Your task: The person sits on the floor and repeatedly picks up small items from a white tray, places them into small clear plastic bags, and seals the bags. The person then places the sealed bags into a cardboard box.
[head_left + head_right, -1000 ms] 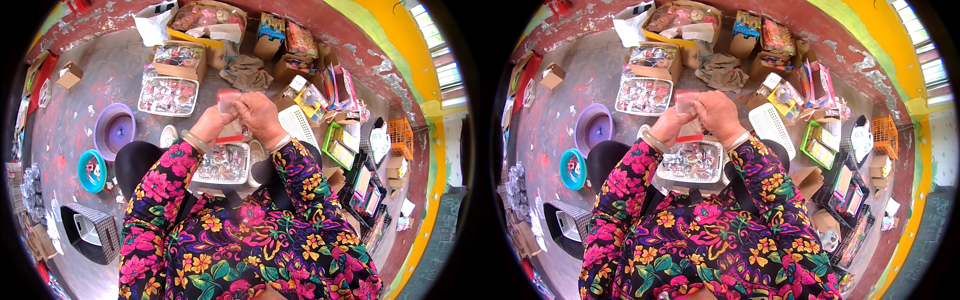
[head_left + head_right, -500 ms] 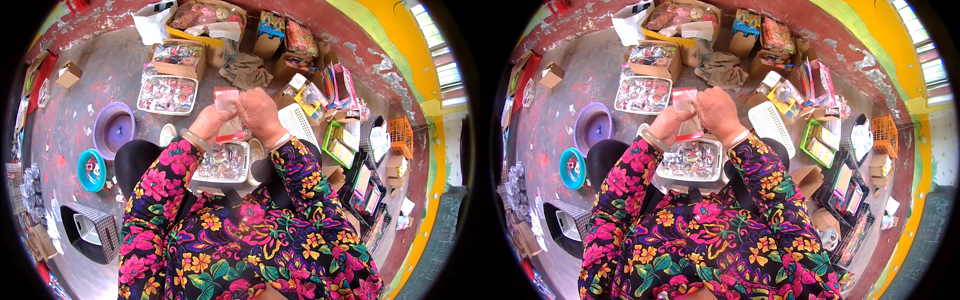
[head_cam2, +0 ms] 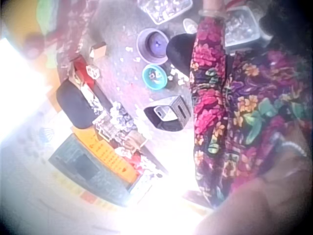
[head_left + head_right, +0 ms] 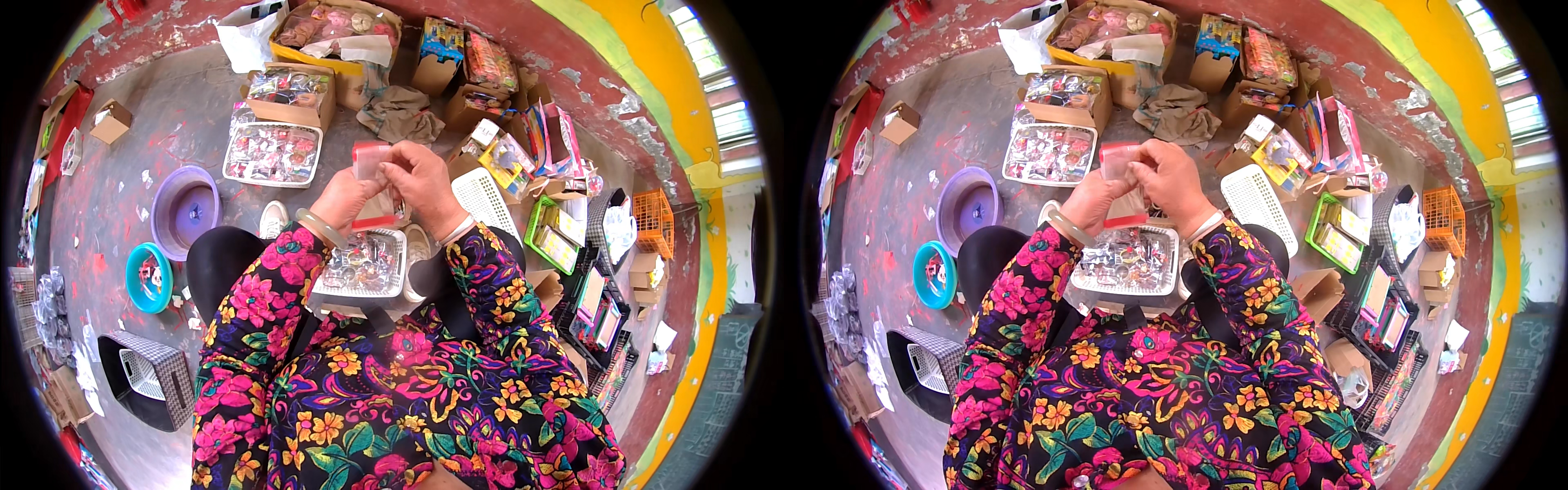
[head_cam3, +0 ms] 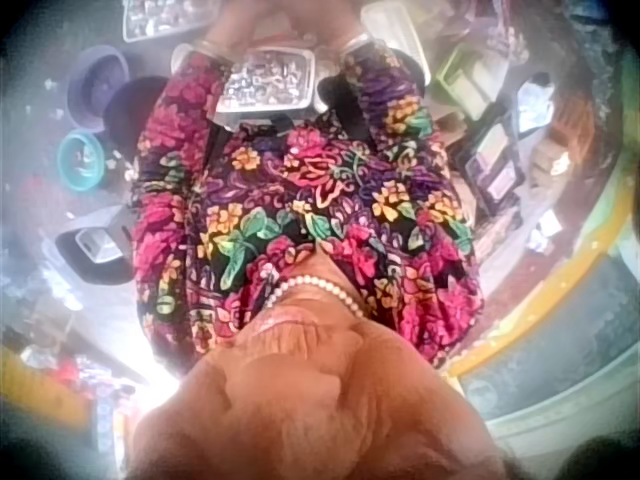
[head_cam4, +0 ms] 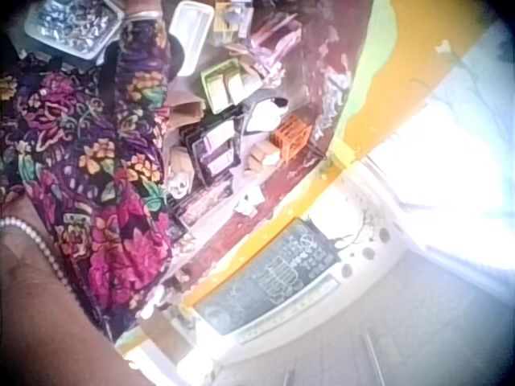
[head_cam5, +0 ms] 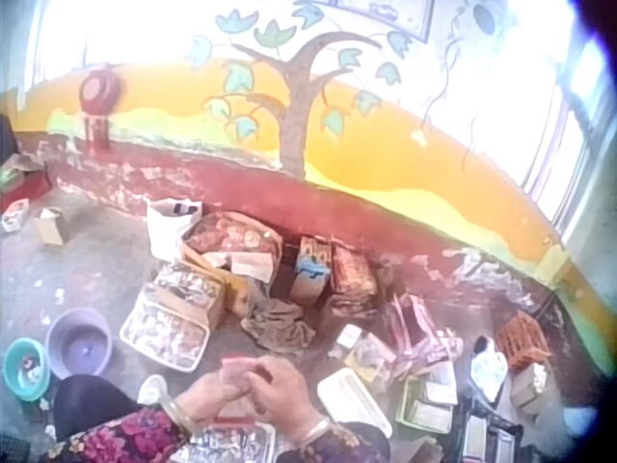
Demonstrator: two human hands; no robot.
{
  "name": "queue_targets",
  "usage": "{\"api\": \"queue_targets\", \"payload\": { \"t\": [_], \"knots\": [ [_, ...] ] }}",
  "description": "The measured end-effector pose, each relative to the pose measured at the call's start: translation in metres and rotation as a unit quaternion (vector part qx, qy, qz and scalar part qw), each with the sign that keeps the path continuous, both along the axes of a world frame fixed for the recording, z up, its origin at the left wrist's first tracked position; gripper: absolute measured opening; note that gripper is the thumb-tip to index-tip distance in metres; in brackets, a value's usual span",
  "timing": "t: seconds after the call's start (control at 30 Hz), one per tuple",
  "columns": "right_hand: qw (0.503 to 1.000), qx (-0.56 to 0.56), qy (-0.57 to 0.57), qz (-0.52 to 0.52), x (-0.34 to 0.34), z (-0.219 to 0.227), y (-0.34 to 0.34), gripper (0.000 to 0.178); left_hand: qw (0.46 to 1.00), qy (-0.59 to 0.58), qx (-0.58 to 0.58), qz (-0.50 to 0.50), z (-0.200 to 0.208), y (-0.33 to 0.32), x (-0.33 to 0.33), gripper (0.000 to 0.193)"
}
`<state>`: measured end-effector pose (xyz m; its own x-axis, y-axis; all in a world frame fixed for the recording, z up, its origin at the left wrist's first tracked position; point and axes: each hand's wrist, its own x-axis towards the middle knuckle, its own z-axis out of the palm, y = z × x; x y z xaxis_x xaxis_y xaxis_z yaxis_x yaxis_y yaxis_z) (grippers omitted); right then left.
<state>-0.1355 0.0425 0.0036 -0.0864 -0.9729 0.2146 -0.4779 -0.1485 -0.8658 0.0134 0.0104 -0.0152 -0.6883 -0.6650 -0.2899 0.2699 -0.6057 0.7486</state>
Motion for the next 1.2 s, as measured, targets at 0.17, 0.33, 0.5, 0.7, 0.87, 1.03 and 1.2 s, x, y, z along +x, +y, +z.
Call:
{"api": "queue_targets", "payload": {
  "t": [0.17, 0.33, 0.5, 0.7, 0.87, 1.03, 1.2],
  "knots": [
    [0.944, 0.217, -0.25, -0.003, -0.003, 0.003, -0.001, 0.014, 0.999, -0.011, -0.04, -0.005, -0.011, -0.003, -0.001, 0.027],
    [0.978, -0.135, 0.16, 0.001, 0.001, -0.001, 0.001, 0.014, 0.992, -0.05, -0.112, 0.025, -0.013, 0.0, -0.003, 0.027],
    [0.997, -0.069, -0.031, 0.025, 0.0, 0.0, 0.005, 0.007, 1.0, -0.004, 0.008, 0.014, 0.002, 0.0, -0.002, 0.026],
    [0.939, 0.149, -0.297, 0.092, -0.007, 0.01, 0.003, 0.006, 0.996, -0.067, -0.034, -0.043, -0.001, -0.002, 0.0, 0.022],
    [0.983, 0.111, -0.11, 0.093, -0.005, 0.003, 0.009, 0.012, 0.99, -0.065, -0.106, -0.07, -0.016, -0.004, -0.001, 0.024],
    [0.997, 0.038, -0.038, 0.061, -0.01, 0.008, 0.01, 0.01, 0.984, -0.09, -0.07, -0.138, 0.005, -0.001, 0.001, 0.029],
    [0.979, 0.156, -0.124, 0.046, -0.016, 0.01, 0.011, 0.011, 0.982, -0.075, -0.062, -0.162, 0.006, 0.001, 0.001, 0.031]
  ]
}}
